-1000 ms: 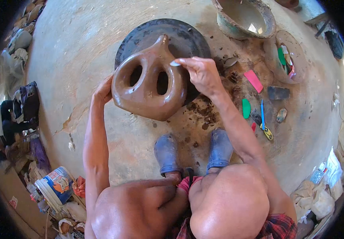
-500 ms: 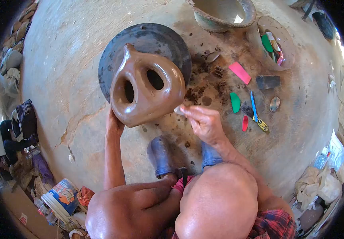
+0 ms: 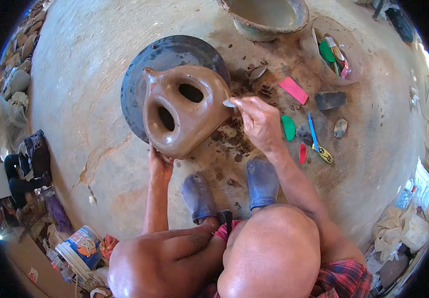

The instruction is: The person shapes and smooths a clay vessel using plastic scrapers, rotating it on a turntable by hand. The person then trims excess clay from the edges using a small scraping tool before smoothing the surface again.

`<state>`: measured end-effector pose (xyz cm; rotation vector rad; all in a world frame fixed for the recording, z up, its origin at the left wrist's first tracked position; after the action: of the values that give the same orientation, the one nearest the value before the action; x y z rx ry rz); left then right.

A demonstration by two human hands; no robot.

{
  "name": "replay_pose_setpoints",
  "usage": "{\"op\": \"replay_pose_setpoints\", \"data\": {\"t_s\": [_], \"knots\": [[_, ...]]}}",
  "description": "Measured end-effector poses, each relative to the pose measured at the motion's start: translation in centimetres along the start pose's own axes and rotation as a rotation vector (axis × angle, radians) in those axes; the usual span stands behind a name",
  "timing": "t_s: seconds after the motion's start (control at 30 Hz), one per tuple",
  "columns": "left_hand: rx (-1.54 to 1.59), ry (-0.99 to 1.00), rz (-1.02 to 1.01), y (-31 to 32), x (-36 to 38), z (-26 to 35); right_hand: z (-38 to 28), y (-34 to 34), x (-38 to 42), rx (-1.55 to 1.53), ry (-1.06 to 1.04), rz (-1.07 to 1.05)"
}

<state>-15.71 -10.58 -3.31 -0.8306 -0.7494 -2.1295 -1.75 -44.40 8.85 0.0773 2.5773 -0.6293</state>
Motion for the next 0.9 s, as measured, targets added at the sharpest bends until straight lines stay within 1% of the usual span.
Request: {"op": "replay_pose_setpoints", "data": {"t_s": [0.07, 0.13, 0.2, 0.27, 0.3, 0.37, 0.4, 0.47, 0.5, 0.53, 0.6, 0.67, 0.7, 0.77, 0.8, 0.87, 0.9], "knots": [[0.021, 0.017, 0.016, 0.6, 0.4, -1.1, -0.7, -1.1, 0.5, 0.024, 0.065, -0.086], [0.023, 0.01, 0.069, 1.8, 1.9, -1.7, -0.2, -1.6, -0.1, 0.048, 0.054, -0.097], [0.072, -0.016, 0.04, 3.1, 2.9, -2.6, 0.6, -1.8, -2.1, 0.117, 0.052, 0.112], [0.039, -0.07, 0.04, 3.7, 3.5, -3.4, 1.6, -1.1, -3.8, 0.143, 0.08, 0.119], [0.042, -0.072, -0.065, 3.7, 3.4, -3.9, 1.7, -0.7, -4.6, 0.174, 0.022, 0.074], [0.04, -0.088, -0.063, 4.9, 4.2, -4.6, 1.2, -0.2, -5.6, 0.22, -0.072, -0.024], [0.034, -0.106, -0.058, 5.7, 4.9, -5.1, 0.9, -0.1, -5.7, 0.218, -0.073, -0.028], [0.046, -0.113, -0.062, 6.2, 5.1, -6.1, 0.1, 0.1, -6.0, 0.332, -0.188, -0.069], [0.056, -0.156, -0.116, 6.6, 5.2, -6.3, -0.9, 0.1, -5.8, 0.332, -0.189, -0.073], [0.063, -0.198, -0.172, 7.1, 5.4, -6.5, -2.4, 0.0, -5.3, 0.338, -0.194, -0.101], [0.055, -0.185, -0.16, 8.1, 6.1, -6.6, -4.3, -0.4, -3.6, 0.349, -0.2, -0.125], [0.039, -0.189, -0.141, 8.2, 6.1, -6.7, -5.6, -0.6, -1.1, 0.348, -0.242, -0.251], [0.035, -0.191, -0.146, 8.2, 6.0, -6.7, -5.9, -1.1, 0.0, 0.353, -0.238, -0.247], [0.104, -0.212, -0.166, 8.1, 6.2, -6.5, -5.7, -2.3, 2.0, 0.25, -0.286, -0.432], [0.095, -0.221, -0.173, 8.1, 6.4, -6.2, -5.0, -3.0, 2.4, 0.26, -0.276, -0.425], [0.046, -0.131, -0.156, 8.2, 6.8, -5.3, -2.9, -4.7, 3.1, 0.207, 0.041, -0.316], [0.066, -0.122, -0.065, 8.0, 6.5, -4.9, -1.5, -5.6, 3.3, 0.233, 0.13, -0.286]]}}
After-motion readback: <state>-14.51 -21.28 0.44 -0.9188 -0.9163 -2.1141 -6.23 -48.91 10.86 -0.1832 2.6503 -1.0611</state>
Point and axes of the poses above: each hand's wrist, its own x-axis away from the middle knuckle, its own y-axis out of the palm, z = x × y, the point moved 2 cm from there along -x, towards the middle knuckle, and after that the axes turned 9 degrees about z, right-handed, at the moved point
